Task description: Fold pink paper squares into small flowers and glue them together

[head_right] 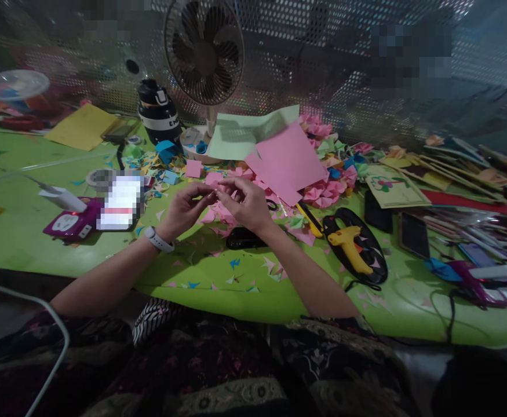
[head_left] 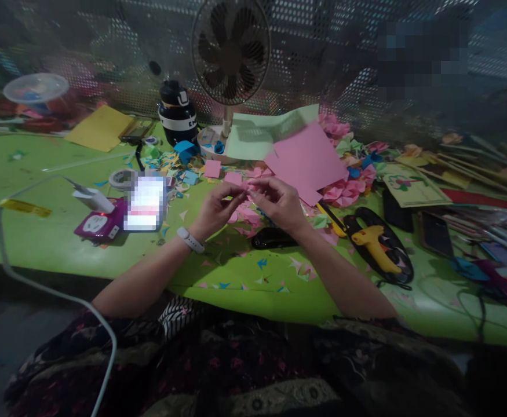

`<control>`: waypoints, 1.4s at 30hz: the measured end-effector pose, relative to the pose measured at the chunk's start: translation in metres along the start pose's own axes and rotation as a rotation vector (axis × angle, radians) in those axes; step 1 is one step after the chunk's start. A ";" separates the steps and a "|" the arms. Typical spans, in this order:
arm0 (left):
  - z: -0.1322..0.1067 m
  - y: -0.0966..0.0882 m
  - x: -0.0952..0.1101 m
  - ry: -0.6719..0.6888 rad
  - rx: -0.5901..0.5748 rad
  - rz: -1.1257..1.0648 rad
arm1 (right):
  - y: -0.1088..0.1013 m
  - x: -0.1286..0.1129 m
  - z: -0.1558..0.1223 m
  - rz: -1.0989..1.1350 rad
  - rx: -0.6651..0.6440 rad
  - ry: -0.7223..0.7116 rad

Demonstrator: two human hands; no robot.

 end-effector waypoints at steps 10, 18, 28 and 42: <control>0.001 0.001 0.011 0.240 -0.041 0.229 | -0.009 -0.009 0.003 -0.071 -0.055 -0.098; -0.001 0.003 0.015 0.423 -0.069 0.382 | -0.009 -0.007 0.005 0.005 -0.107 -0.122; -0.003 0.006 0.022 0.484 -0.078 0.400 | -0.009 -0.010 0.005 -0.022 -0.140 -0.121; -0.004 0.004 0.012 0.206 0.004 0.134 | -0.015 -0.005 0.003 0.028 0.070 -0.064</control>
Point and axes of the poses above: each hand's wrist, its own z-axis towards the middle knuckle, its own y-axis out of the palm, x = y × z, the point moved 7 cm from there along z, towards the middle knuckle, and after that the axes turned 4 degrees about -x, right-handed, at the moved point
